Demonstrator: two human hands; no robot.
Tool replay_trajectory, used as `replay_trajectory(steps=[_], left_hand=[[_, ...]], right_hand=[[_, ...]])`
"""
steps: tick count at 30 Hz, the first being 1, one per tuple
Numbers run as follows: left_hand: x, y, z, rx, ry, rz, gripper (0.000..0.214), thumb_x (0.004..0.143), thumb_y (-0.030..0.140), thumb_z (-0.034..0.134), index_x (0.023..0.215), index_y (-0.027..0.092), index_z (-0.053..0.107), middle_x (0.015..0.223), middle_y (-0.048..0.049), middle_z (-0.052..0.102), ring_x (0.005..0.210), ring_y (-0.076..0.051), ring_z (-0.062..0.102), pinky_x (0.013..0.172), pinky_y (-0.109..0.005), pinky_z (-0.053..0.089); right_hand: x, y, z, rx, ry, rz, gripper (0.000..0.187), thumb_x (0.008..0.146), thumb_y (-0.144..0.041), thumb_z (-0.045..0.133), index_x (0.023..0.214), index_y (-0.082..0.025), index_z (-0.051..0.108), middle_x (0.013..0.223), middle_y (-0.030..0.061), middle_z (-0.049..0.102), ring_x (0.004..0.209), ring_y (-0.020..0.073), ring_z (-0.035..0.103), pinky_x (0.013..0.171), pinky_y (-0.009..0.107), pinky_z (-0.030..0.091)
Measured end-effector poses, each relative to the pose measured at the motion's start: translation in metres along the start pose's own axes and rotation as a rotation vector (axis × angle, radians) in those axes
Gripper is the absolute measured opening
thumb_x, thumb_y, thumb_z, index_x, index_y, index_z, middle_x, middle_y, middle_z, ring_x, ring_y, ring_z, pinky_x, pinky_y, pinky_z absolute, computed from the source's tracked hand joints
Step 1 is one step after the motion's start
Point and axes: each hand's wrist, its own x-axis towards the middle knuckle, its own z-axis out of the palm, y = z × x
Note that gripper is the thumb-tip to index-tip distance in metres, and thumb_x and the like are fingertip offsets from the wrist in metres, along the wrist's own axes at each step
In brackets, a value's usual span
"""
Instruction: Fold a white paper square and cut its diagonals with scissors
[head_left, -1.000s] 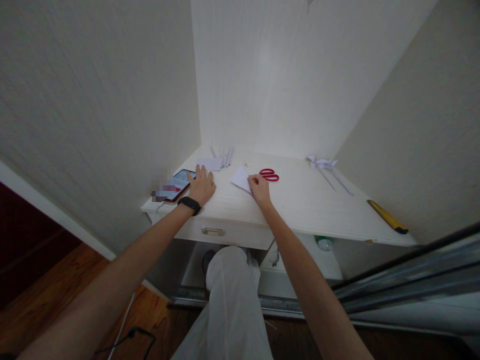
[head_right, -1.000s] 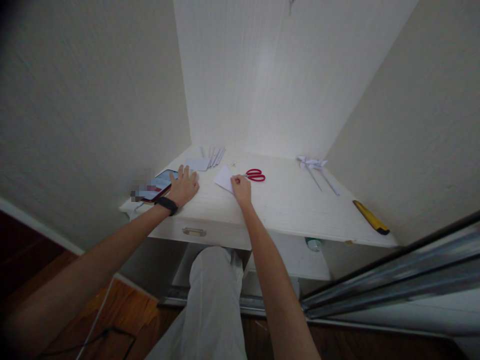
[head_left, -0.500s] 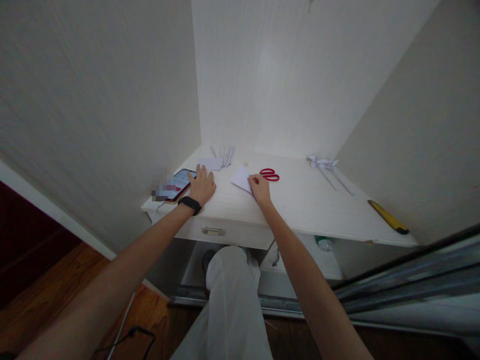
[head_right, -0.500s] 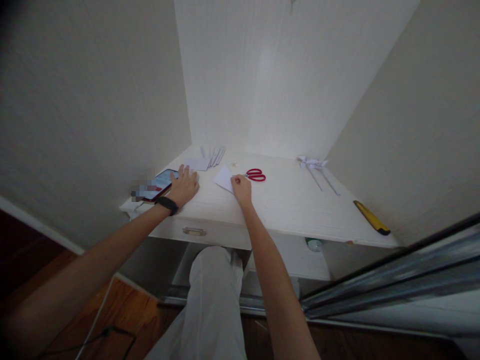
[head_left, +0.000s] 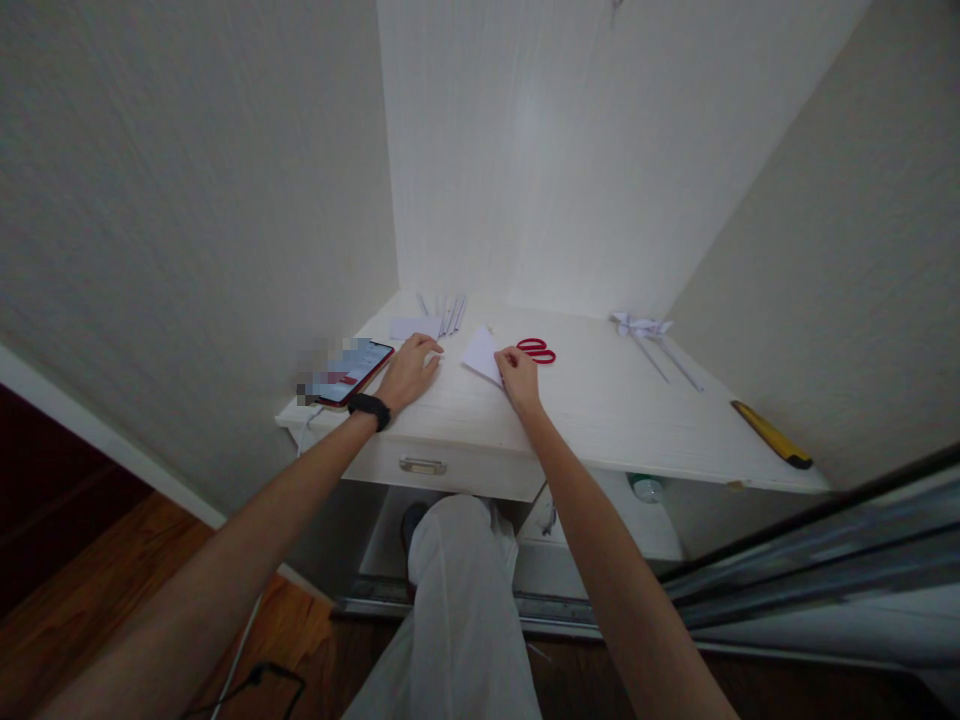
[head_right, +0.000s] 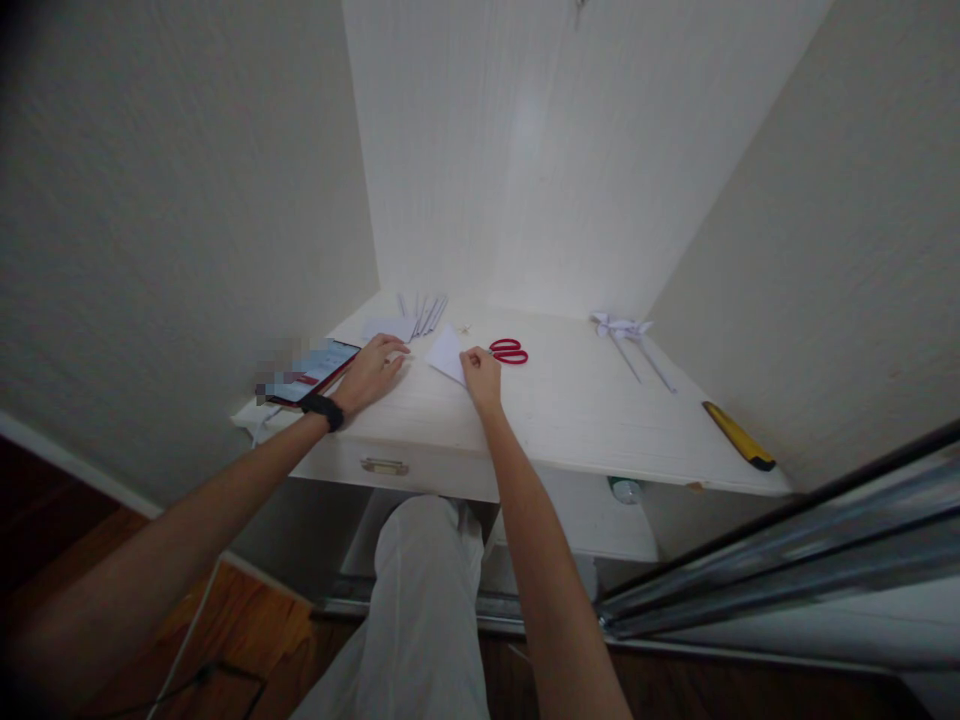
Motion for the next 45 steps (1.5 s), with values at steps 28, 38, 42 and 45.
replay_trajectory(steps=[28,38,42,45], left_hand=[[0.003,0.016,0.007,-0.764,-0.223,-0.373,0.026,0.07,0.033,0.067,0.087,0.014,0.064,0.077,-0.0084,0.073,0.07,-0.018,0.064,0.066,-0.029,0.045],[-0.002,0.026,0.001,-0.77,-0.26,-0.337,0.02,0.073,0.032,0.059,0.082,0.015,0.064,0.088,-0.0095,0.073,0.071,-0.016,0.064,0.063,-0.027,0.043],[-0.002,0.02,0.005,-0.738,-0.229,-0.35,0.017,0.074,0.029,0.058,0.082,0.015,0.065,0.085,-0.0085,0.072,0.069,-0.015,0.062,0.06,-0.026,0.041],[-0.001,0.016,0.007,-0.696,-0.194,-0.355,0.018,0.075,0.03,0.06,0.081,0.015,0.066,0.083,-0.0079,0.072,0.068,-0.015,0.062,0.059,-0.026,0.04]], right_hand=[[-0.003,0.0,0.004,0.243,-0.177,0.001,0.022,0.072,-0.04,0.058,0.071,-0.019,0.06,0.062,-0.0017,0.054,0.053,0.012,0.047,0.048,0.023,0.038],[-0.005,-0.003,0.003,0.179,-0.129,0.005,0.024,0.074,-0.042,0.055,0.071,-0.018,0.058,0.062,-0.0012,0.054,0.054,0.0126,0.048,0.049,0.024,0.037],[-0.004,-0.001,0.003,0.171,-0.125,-0.021,0.024,0.075,-0.041,0.055,0.071,-0.018,0.059,0.062,-0.0013,0.054,0.055,0.0125,0.048,0.05,0.024,0.037],[-0.004,0.0,0.004,0.167,-0.125,-0.032,0.024,0.076,-0.04,0.054,0.072,-0.017,0.059,0.062,-0.0018,0.053,0.054,0.0122,0.047,0.051,0.025,0.037]])
